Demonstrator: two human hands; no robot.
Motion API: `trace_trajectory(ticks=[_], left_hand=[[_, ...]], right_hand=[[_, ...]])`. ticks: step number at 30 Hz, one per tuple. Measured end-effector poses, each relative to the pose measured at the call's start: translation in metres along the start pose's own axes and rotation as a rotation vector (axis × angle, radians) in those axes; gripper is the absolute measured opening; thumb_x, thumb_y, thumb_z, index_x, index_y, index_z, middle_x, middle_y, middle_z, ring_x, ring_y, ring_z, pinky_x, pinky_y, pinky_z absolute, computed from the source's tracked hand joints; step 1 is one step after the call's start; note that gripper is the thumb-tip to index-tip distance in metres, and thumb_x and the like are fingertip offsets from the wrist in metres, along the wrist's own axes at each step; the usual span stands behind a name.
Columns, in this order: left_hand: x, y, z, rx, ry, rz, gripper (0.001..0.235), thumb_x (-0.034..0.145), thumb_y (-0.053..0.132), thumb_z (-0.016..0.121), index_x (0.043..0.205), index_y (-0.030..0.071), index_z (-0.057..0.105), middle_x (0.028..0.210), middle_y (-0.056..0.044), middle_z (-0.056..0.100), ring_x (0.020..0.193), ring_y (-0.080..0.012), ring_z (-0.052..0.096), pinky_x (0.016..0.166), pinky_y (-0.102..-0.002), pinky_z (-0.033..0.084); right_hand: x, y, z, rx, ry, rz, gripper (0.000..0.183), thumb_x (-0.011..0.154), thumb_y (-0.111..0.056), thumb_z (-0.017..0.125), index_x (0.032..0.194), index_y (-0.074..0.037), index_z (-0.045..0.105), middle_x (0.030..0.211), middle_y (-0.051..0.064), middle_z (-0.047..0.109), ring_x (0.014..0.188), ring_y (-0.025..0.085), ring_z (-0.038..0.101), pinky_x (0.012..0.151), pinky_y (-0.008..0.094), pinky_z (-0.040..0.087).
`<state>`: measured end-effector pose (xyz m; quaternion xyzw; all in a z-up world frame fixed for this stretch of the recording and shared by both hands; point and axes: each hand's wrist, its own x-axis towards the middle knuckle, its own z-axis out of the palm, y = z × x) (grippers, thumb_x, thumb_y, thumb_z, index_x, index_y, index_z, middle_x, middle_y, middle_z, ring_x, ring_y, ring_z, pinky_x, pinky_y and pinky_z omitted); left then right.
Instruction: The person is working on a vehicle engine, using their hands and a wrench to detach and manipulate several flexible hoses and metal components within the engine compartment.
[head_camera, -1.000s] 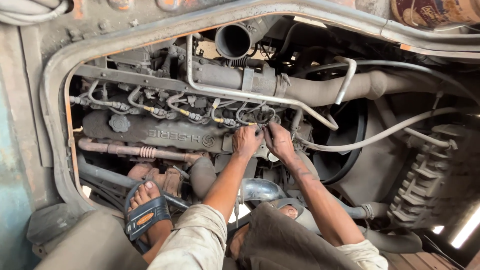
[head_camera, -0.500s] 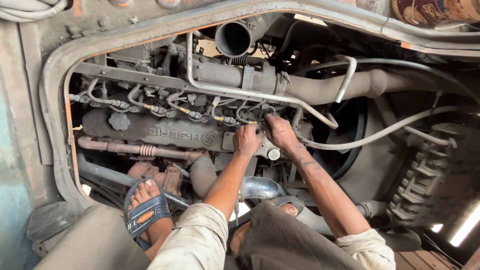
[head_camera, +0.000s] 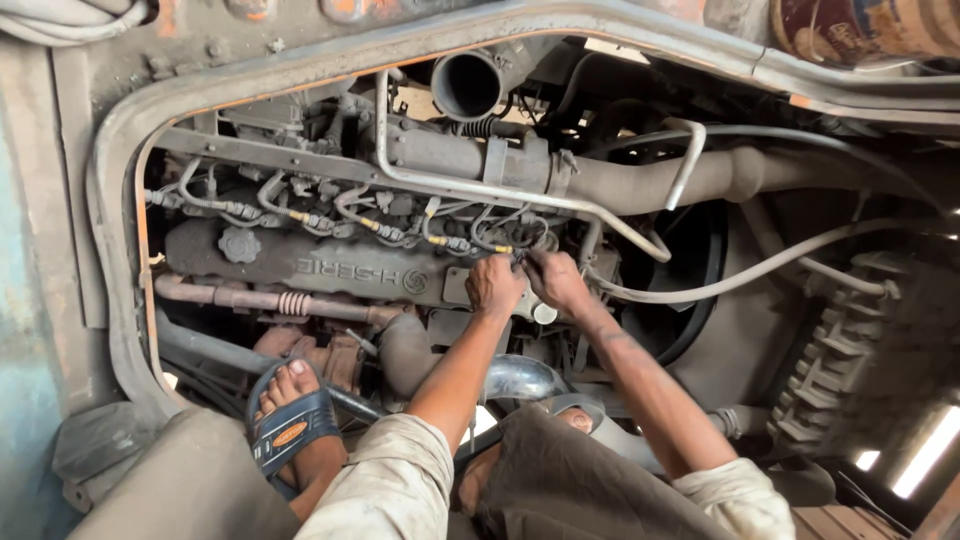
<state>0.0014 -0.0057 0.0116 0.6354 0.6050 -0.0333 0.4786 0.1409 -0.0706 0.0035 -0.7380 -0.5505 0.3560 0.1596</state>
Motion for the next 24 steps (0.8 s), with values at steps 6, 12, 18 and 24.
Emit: trace_trajectory(ticks=[6,12,18,24], left_hand=[[0.002,-0.003,0.002,0.079,-0.007,0.081,0.025,0.087,0.033,0.073,0.09,0.009,0.078,0.09,-0.02,0.074,0.088,-0.041,0.072,0.078,-0.052,0.057],[0.006,-0.001,-0.004,0.08,-0.03,0.112,0.028,0.084,0.035,0.074,0.094,0.009,0.076,0.087,-0.019,0.074,0.086,-0.039,0.072,0.076,-0.051,0.057],[0.01,-0.004,0.0,0.117,-0.011,0.144,0.027,0.083,0.033,0.076,0.094,0.008,0.077,0.09,-0.021,0.074,0.087,-0.0408,0.072,0.077,-0.051,0.057],[0.009,-0.006,0.0,0.095,-0.064,0.144,0.024,0.083,0.028,0.076,0.1,0.01,0.078,0.092,-0.02,0.076,0.088,-0.0388,0.073,0.079,-0.049,0.058]], right_hand=[[-0.02,-0.013,0.019,0.242,0.213,0.188,0.024,0.098,-0.021,0.065,0.107,0.001,0.068,0.091,0.026,0.069,0.083,0.045,0.066,0.071,0.044,0.054],[-0.008,-0.008,-0.005,0.334,0.077,0.338,0.025,0.093,-0.023,0.068,0.106,-0.001,0.069,0.089,0.022,0.074,0.078,0.04,0.072,0.072,0.042,0.054],[0.0,-0.028,-0.007,0.02,0.261,0.052,0.016,0.092,-0.016,0.068,0.094,-0.001,0.062,0.087,0.025,0.067,0.083,0.049,0.063,0.069,0.053,0.05],[0.004,-0.036,-0.013,0.01,0.246,0.03,0.018,0.09,-0.016,0.069,0.094,-0.001,0.059,0.087,0.025,0.066,0.081,0.049,0.063,0.068,0.054,0.05]])
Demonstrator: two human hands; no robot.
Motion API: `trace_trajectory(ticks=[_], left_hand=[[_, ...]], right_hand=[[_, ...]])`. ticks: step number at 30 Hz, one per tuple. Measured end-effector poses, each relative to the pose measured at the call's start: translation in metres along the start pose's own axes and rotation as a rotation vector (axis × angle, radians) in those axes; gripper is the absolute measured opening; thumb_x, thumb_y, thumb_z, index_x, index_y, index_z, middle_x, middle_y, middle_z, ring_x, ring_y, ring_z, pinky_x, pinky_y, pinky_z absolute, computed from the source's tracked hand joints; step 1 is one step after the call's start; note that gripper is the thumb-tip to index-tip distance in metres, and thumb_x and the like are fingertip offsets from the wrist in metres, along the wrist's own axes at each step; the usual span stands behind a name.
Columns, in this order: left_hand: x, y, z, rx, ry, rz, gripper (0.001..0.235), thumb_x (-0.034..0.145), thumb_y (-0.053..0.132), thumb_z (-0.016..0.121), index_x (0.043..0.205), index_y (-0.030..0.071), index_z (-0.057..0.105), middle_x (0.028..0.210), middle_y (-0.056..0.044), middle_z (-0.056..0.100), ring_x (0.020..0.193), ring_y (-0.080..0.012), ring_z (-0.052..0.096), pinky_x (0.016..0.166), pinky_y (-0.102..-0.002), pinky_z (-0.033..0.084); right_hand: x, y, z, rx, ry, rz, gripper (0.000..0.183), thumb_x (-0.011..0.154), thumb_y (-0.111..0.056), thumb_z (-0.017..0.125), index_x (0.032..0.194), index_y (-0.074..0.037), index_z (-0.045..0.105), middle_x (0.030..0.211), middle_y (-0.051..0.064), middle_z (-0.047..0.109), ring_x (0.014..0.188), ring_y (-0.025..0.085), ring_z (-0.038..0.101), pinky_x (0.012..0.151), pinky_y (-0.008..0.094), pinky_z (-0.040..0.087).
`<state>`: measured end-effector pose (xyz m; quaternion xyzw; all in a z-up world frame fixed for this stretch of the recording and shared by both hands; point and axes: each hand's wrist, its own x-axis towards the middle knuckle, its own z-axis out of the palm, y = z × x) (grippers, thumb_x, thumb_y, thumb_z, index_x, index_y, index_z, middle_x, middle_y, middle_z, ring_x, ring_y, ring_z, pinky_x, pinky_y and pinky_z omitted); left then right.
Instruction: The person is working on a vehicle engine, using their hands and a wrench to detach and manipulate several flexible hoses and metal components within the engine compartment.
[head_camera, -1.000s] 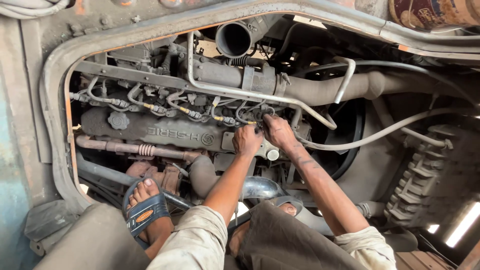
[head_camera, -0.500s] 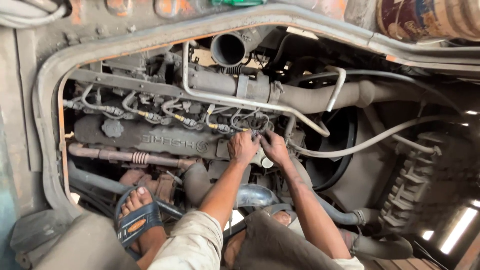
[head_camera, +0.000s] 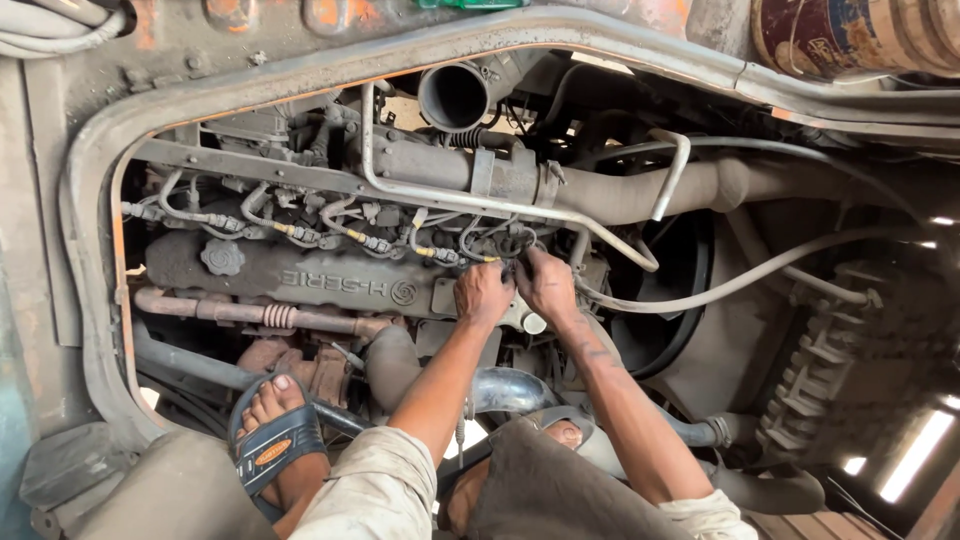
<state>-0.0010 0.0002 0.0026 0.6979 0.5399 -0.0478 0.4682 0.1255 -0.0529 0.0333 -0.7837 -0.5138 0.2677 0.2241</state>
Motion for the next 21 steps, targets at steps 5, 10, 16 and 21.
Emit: trace_trajectory(ticks=[5,10,16,21], left_hand=[[0.0,-0.002,-0.002,-0.06,0.022,-0.001,0.03,0.078,0.026,0.079,0.105,0.013,0.078,0.09,-0.02,0.075,0.085,-0.0389,0.073,0.076,-0.048,0.058],[-0.001,-0.003,-0.001,-0.074,0.015,-0.032,0.027,0.086,0.033,0.078,0.101,0.011,0.079,0.091,-0.02,0.075,0.087,-0.0398,0.072,0.077,-0.048,0.057],[-0.002,0.002,-0.004,-0.168,0.075,-0.104,0.032,0.078,0.03,0.078,0.105,0.014,0.079,0.094,-0.02,0.075,0.091,-0.0412,0.071,0.079,-0.051,0.056],[-0.008,0.006,-0.005,-0.035,-0.015,-0.149,0.033,0.084,0.033,0.074,0.107,0.01,0.075,0.107,-0.02,0.073,0.102,-0.0413,0.069,0.088,-0.052,0.055]], right_hand=[[0.01,0.004,0.003,-0.014,-0.018,-0.056,0.019,0.087,-0.013,0.069,0.09,0.0,0.057,0.086,0.026,0.065,0.081,0.049,0.062,0.068,0.054,0.049],[0.011,0.007,0.01,0.113,-0.024,0.097,0.017,0.089,-0.012,0.069,0.093,0.0,0.057,0.086,0.025,0.063,0.084,0.05,0.061,0.069,0.052,0.05],[0.008,0.007,0.005,0.065,-0.032,-0.087,0.016,0.087,-0.009,0.069,0.092,0.0,0.056,0.089,0.025,0.061,0.086,0.05,0.059,0.072,0.051,0.049],[0.002,0.003,-0.007,0.062,-0.115,-0.12,0.013,0.09,-0.007,0.068,0.095,0.0,0.058,0.091,0.024,0.063,0.087,0.049,0.06,0.072,0.051,0.049]])
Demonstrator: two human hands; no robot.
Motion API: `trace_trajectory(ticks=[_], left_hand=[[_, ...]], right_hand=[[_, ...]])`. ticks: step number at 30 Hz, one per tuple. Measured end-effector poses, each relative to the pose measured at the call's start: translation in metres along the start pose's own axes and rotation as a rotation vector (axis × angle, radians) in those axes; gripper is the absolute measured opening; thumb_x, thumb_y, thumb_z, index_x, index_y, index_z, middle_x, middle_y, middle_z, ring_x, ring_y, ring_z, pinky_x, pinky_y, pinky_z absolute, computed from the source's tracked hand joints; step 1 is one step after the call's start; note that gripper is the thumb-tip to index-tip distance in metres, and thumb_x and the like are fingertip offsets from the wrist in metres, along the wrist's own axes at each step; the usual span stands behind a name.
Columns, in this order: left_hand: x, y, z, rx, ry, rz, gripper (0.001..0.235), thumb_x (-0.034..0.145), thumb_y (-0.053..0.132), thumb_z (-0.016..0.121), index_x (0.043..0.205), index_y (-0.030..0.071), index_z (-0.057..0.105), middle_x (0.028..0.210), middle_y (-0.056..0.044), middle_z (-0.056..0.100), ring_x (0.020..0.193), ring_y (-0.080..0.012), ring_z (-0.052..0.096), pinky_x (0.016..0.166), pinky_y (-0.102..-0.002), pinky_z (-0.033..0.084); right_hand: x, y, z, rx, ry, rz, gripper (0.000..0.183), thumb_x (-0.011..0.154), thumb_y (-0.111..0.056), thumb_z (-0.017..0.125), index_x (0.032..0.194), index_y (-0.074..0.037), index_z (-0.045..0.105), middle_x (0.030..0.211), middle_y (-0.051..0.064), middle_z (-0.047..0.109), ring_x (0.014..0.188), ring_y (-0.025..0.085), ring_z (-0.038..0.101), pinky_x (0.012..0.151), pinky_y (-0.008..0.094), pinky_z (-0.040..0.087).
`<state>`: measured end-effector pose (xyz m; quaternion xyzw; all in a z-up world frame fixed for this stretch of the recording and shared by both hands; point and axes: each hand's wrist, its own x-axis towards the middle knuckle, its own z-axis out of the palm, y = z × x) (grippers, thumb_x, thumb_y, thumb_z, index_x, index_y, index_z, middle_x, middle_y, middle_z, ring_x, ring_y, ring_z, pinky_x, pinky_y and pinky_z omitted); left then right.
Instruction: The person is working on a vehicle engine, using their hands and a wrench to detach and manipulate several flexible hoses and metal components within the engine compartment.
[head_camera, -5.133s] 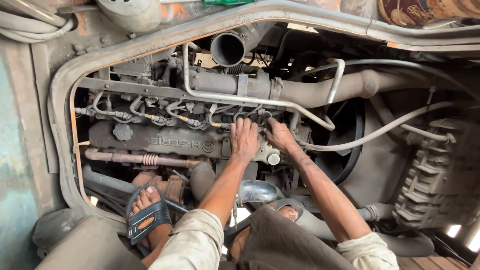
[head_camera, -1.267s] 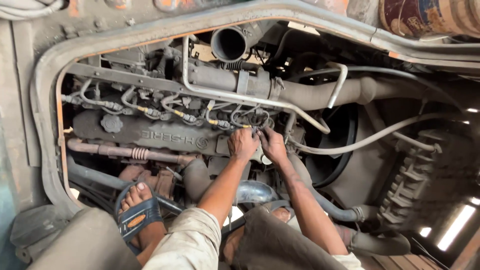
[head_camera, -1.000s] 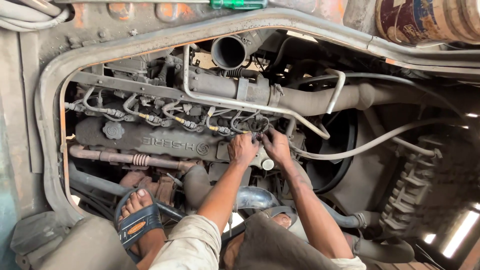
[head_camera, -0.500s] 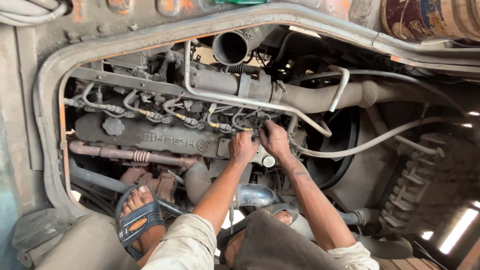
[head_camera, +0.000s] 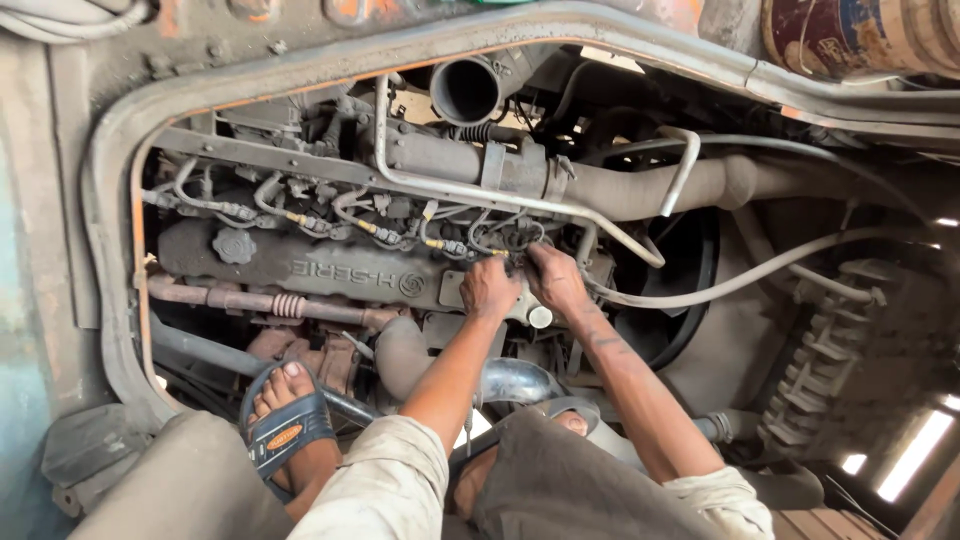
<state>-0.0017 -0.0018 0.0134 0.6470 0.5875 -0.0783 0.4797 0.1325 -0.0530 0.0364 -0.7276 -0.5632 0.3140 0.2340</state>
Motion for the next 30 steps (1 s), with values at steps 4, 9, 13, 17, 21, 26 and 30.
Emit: trace_trajectory(ticks=[4,9,13,17,21,26,30], left_hand=[[0.003,-0.001,0.007,0.048,0.019,0.076,0.041,0.087,0.031,0.07,0.117,0.003,0.065,0.115,-0.021,0.069,0.103,-0.0438,0.069,0.088,-0.055,0.055],[0.009,-0.013,0.015,0.142,-0.067,0.192,0.045,0.091,0.033,0.066,0.119,-0.003,0.061,0.112,-0.026,0.068,0.101,-0.0449,0.069,0.086,-0.058,0.054],[0.02,-0.028,0.012,0.071,-0.13,0.27,0.038,0.097,0.033,0.059,0.115,0.0,0.063,0.104,-0.028,0.071,0.095,-0.0477,0.07,0.084,-0.057,0.056],[0.02,-0.026,0.01,0.052,-0.111,0.259,0.037,0.099,0.036,0.059,0.112,0.001,0.064,0.096,-0.028,0.072,0.091,-0.048,0.07,0.083,-0.057,0.055],[0.012,-0.018,0.003,0.011,-0.092,0.221,0.04,0.096,0.042,0.063,0.103,0.003,0.067,0.094,-0.024,0.073,0.09,-0.0456,0.07,0.079,-0.056,0.055],[0.016,-0.009,-0.009,0.047,-0.046,0.32,0.03,0.094,0.036,0.064,0.097,0.007,0.072,0.086,-0.023,0.073,0.082,-0.0435,0.072,0.076,-0.054,0.056],[0.028,-0.007,-0.021,0.162,-0.063,0.399,0.03,0.094,0.034,0.065,0.091,0.004,0.071,0.084,-0.023,0.073,0.079,-0.0421,0.072,0.073,-0.054,0.057]], right_hand=[[-0.01,0.0,0.002,0.041,0.059,0.05,0.011,0.092,-0.006,0.067,0.097,0.001,0.061,0.089,0.025,0.064,0.084,0.049,0.06,0.069,0.05,0.049],[-0.022,-0.007,0.017,0.13,0.216,0.231,0.016,0.093,-0.01,0.07,0.092,0.001,0.059,0.086,0.025,0.065,0.076,0.047,0.062,0.068,0.047,0.051],[-0.022,-0.008,0.019,0.091,0.222,0.238,0.015,0.096,-0.012,0.066,0.096,0.001,0.058,0.088,0.025,0.066,0.081,0.048,0.061,0.069,0.049,0.049],[-0.015,-0.003,0.026,0.06,0.202,0.292,0.016,0.098,-0.013,0.064,0.099,0.002,0.058,0.089,0.027,0.065,0.086,0.05,0.06,0.072,0.051,0.048],[-0.014,-0.003,0.017,0.101,0.167,0.283,0.015,0.098,-0.013,0.063,0.1,0.001,0.059,0.089,0.026,0.066,0.084,0.049,0.061,0.071,0.05,0.049],[-0.012,-0.006,0.008,0.231,0.161,0.309,0.016,0.095,-0.015,0.063,0.104,-0.001,0.065,0.091,0.022,0.07,0.081,0.043,0.066,0.074,0.045,0.052],[0.0,0.009,0.011,0.07,0.122,0.282,0.021,0.092,-0.017,0.07,0.106,0.0,0.069,0.096,0.024,0.071,0.091,0.044,0.067,0.078,0.045,0.053]])
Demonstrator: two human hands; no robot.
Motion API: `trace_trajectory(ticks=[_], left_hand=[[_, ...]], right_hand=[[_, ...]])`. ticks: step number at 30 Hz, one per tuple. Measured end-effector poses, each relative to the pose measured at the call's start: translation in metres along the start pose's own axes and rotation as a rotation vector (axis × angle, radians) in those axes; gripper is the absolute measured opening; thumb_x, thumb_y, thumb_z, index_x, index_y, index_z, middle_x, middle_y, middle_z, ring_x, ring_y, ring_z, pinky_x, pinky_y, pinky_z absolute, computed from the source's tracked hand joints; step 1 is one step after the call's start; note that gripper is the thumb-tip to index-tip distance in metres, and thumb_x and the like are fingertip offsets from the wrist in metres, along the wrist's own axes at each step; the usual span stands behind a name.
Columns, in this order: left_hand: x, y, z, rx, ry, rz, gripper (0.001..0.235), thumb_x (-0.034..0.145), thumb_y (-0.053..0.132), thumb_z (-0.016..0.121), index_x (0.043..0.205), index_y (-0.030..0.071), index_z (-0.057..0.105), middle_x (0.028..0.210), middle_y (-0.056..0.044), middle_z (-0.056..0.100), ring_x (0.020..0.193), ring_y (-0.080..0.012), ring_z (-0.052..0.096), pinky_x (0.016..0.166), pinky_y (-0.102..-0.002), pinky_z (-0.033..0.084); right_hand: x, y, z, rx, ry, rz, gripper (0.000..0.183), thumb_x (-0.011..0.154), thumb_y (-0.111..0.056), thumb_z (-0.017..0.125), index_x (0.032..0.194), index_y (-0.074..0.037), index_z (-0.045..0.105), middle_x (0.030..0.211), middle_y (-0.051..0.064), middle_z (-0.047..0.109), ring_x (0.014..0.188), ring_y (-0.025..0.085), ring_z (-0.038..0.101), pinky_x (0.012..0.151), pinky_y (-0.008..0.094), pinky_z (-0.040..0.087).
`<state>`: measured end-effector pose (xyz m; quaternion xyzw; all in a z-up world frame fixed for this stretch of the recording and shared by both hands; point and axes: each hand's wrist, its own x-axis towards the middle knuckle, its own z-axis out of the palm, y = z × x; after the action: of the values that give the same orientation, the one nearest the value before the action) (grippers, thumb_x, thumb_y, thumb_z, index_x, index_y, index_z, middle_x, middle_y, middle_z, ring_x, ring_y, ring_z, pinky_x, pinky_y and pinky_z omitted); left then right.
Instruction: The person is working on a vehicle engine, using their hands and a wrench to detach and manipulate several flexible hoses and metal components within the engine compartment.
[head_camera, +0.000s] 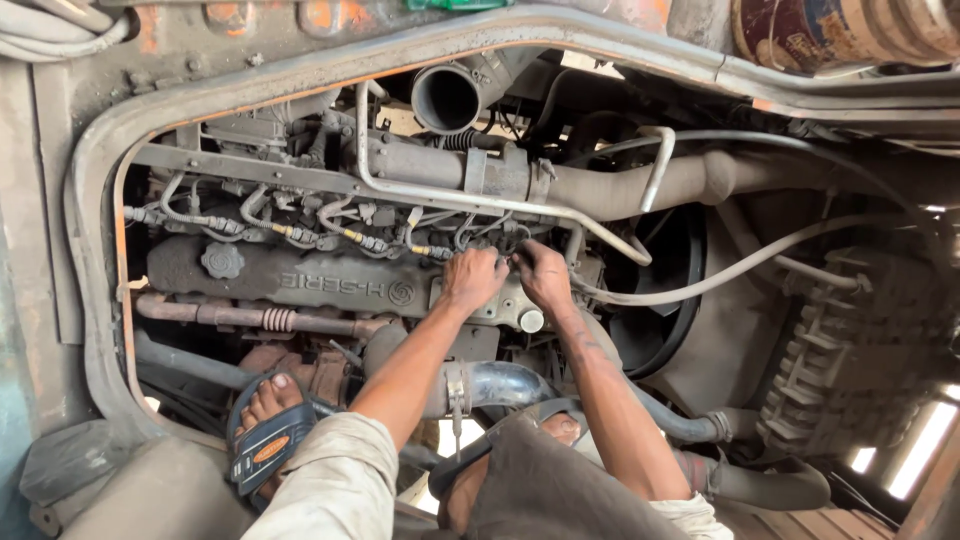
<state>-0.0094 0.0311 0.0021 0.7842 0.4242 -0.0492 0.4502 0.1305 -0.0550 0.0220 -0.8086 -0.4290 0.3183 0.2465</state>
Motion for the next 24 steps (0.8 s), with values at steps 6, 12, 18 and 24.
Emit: trace_trajectory(ticks=[6,12,18,24], left_hand=[[0.023,-0.004,-0.004,0.066,-0.005,0.043,0.03,0.096,0.029,0.065,0.089,0.001,0.07,0.084,-0.022,0.072,0.077,-0.0405,0.072,0.069,-0.053,0.056],[0.03,-0.003,-0.006,0.072,-0.035,0.101,0.024,0.101,0.022,0.06,0.106,-0.002,0.064,0.092,-0.021,0.071,0.081,-0.0374,0.071,0.073,-0.051,0.057],[0.003,-0.003,-0.025,0.154,0.054,0.378,0.037,0.079,0.025,0.075,0.107,0.003,0.063,0.106,-0.015,0.063,0.107,-0.0306,0.057,0.091,-0.052,0.044],[0.006,-0.028,0.002,0.163,0.055,0.455,0.03,0.088,0.017,0.072,0.116,0.009,0.064,0.109,-0.007,0.064,0.106,-0.0241,0.061,0.098,-0.046,0.044]], right_hand=[[0.016,0.023,0.005,-0.01,-0.077,0.078,0.03,0.09,-0.02,0.073,0.111,0.001,0.07,0.102,0.025,0.072,0.097,0.041,0.07,0.082,0.043,0.055],[-0.003,0.017,0.001,0.147,-0.037,-0.019,0.027,0.093,-0.016,0.069,0.113,0.001,0.069,0.101,0.021,0.074,0.09,0.035,0.071,0.082,0.04,0.055],[-0.006,0.005,-0.002,0.293,-0.03,0.114,0.026,0.096,-0.015,0.065,0.116,0.001,0.067,0.1,0.017,0.076,0.087,0.028,0.071,0.082,0.037,0.055],[-0.001,0.007,0.002,0.108,0.011,0.218,0.03,0.093,-0.021,0.072,0.107,0.004,0.065,0.091,0.021,0.073,0.08,0.034,0.069,0.075,0.042,0.054]])
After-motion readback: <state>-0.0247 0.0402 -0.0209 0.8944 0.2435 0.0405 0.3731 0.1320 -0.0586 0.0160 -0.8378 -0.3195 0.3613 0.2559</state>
